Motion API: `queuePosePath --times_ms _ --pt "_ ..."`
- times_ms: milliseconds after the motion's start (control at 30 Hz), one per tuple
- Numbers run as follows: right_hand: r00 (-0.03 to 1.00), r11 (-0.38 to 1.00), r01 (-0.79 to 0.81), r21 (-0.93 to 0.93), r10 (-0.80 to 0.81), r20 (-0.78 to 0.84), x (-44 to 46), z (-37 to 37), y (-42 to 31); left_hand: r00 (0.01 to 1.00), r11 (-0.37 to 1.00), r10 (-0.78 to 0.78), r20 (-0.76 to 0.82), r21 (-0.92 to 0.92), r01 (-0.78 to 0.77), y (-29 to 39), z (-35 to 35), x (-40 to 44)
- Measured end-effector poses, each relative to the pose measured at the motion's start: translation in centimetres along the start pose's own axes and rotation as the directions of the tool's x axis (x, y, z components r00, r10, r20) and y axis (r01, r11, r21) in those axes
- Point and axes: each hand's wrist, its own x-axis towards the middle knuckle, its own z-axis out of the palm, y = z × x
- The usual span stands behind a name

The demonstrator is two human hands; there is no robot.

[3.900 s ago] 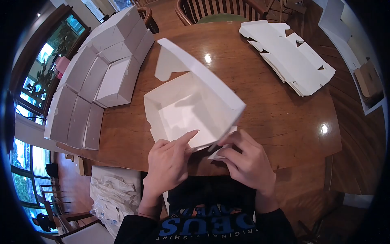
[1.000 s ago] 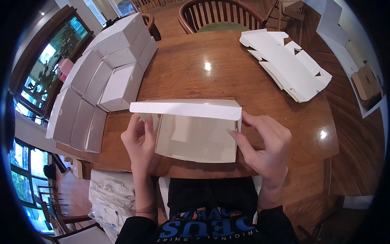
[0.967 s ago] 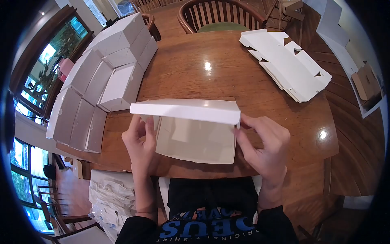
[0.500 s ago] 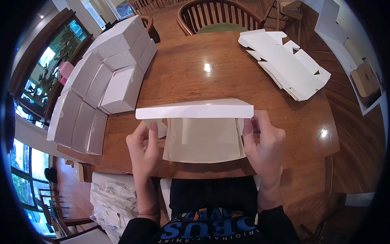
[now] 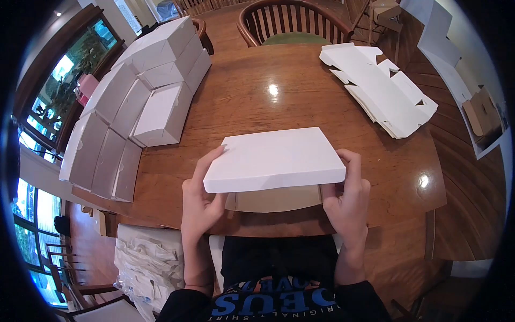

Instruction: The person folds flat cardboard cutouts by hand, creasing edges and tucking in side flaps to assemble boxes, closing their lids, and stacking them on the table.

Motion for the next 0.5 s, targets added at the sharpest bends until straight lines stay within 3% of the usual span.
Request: queuePosePath --times_ms 267,500 --pt "0.986 0.994 -0.112 -0.011 0.113 0.120 -0.4 -0.7 0.5 0.979 0.958 -0.098 0.179 -0.251 0.141 -0.4 -0.6 -0.5" --pt "1.000 0.999 0.011 -0.054 -0.010 0.015 -0.1 -0.6 0.5 0.987 0.981 -0.063 0.147 -0.175 0.088 0.2 -0.8 -1.3"
